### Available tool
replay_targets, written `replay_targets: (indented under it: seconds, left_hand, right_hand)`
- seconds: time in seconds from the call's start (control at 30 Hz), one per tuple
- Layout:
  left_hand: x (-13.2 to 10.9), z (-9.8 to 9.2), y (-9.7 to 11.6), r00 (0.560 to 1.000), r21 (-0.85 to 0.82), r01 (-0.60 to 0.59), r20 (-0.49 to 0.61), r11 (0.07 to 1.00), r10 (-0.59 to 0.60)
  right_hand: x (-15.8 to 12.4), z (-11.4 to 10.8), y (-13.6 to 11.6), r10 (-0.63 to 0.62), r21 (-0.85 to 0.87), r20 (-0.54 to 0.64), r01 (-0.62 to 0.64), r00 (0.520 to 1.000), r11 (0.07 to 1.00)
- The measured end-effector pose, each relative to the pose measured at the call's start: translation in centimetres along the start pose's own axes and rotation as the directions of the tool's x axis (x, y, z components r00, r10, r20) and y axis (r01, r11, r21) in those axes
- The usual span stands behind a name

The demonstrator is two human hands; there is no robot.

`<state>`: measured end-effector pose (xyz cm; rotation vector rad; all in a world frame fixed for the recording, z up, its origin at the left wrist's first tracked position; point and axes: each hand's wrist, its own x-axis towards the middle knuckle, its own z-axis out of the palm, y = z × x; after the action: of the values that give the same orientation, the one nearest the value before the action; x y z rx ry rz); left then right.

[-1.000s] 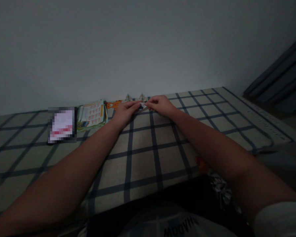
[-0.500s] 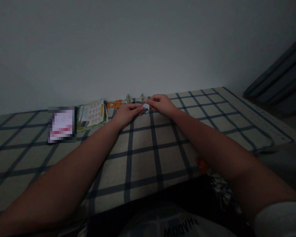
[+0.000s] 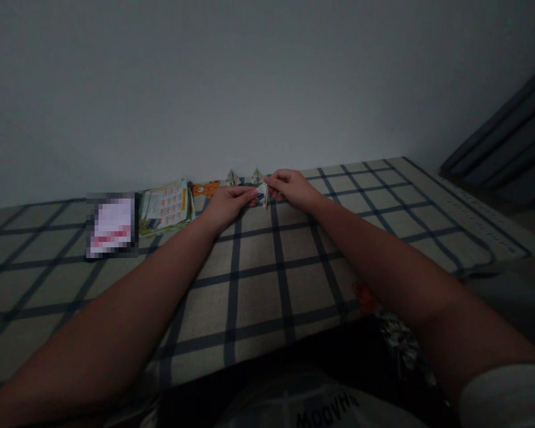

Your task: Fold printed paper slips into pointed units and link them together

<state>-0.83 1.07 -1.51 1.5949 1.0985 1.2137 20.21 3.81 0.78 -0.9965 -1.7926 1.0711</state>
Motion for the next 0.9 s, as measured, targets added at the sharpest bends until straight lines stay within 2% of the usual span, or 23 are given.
replay_targets:
  seconds: [0.17,0.27,0.43,0.57,0.9]
  left_hand:
    - [-0.4,-0.2,0.7,0.999,0.104,-0.033,0.042,0.994,0.029]
    - [-0.4,-0.1,0.8,0.999,0.106,-0.028,0.047,0.994,0.023]
    - [-0.1,0.1,0.1,0.999,0.024,-0.026,-0.043,0.999,0.027]
    - [0.1,0.1,-0.3,0.995,0.065,-0.056,-0.078,0.996,0.061]
    - [0.6,0.1,-1.0,0.993,-0.014,-0.041,-0.113,0.999,0.04]
  right_hand:
    - [0.0,0.1,0.1,-0.029,-0.054,-0.018,0.028,0.999,0.998]
    - [0.0,0.2,0.1,-0.046,-0.059,-0.019,0.044,0.999,0.997]
    - [-0.1,0.2,0.1,-0.033,0.017,0.006,0.033,0.999,0.999]
    - [-0.1,0.1,0.0,-0.059,0.084,0.004,0.058,0.998,0.995]
    - [-0.1,0.0,-0.1,-0.051,0.048,0.007,0.05,0.999,0.998]
